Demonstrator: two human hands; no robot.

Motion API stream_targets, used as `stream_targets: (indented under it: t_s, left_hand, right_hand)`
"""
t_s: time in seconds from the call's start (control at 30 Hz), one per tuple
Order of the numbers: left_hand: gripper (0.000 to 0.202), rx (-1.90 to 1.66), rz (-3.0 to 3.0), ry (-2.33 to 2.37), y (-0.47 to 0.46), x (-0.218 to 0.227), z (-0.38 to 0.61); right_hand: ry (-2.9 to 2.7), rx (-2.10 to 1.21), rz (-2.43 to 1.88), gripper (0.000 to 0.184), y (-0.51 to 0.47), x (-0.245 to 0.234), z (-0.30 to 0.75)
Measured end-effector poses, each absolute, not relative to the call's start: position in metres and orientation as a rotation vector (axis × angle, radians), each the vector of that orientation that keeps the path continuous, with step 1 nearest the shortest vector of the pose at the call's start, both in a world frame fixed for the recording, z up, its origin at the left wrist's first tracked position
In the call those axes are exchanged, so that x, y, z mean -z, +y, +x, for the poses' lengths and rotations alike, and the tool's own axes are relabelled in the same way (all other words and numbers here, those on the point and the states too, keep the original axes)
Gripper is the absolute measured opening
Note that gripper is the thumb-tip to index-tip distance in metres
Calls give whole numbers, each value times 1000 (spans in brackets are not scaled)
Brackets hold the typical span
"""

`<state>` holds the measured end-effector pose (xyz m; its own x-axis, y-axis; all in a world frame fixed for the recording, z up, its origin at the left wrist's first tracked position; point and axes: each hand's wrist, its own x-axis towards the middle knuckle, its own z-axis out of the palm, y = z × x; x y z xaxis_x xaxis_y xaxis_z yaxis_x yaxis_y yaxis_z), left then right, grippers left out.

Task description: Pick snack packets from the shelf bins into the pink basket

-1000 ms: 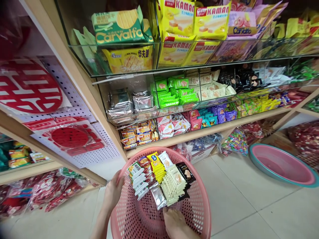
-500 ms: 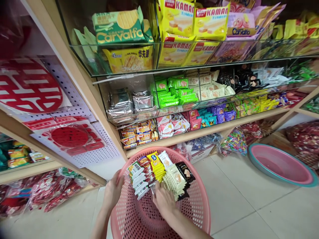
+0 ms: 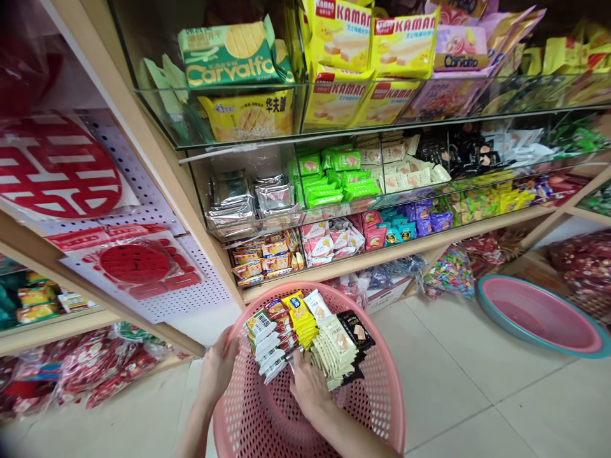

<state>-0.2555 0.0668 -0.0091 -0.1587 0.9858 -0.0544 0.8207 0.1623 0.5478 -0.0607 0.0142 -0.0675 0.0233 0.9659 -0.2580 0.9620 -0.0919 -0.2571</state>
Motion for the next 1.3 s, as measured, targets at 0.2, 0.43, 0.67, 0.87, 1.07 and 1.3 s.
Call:
stream_targets:
  t_s: [0.2, 0.43, 0.67, 0.87, 1.07, 1.3]
  left_hand:
    - [46, -576, 1669, 1978, 66, 5, -255]
    - [44, -556, 1665, 1978, 65, 3, -253]
    - [47, -579, 1678, 1975, 66, 7, -255]
    - [46, -604, 1706, 1969, 66, 9, -257]
    - [50, -574, 1710, 1993, 64, 8, -260]
    - [52, -602, 1668, 1972, 63, 15, -269]
  right_hand:
    - [-2152, -581, -2204, 45, 9, 69, -61]
    - [-2135, -584, -2213, 40, 13, 69, -61]
    - [-2200, -569, -2257, 43, 7, 46, -61]
    - [-2474, -703, -1854, 37, -18, 32, -68]
    - [-2601, -852, -1877, 46, -26, 43, -75]
    - [-2573, -778, -1971, 54, -26, 48, -74]
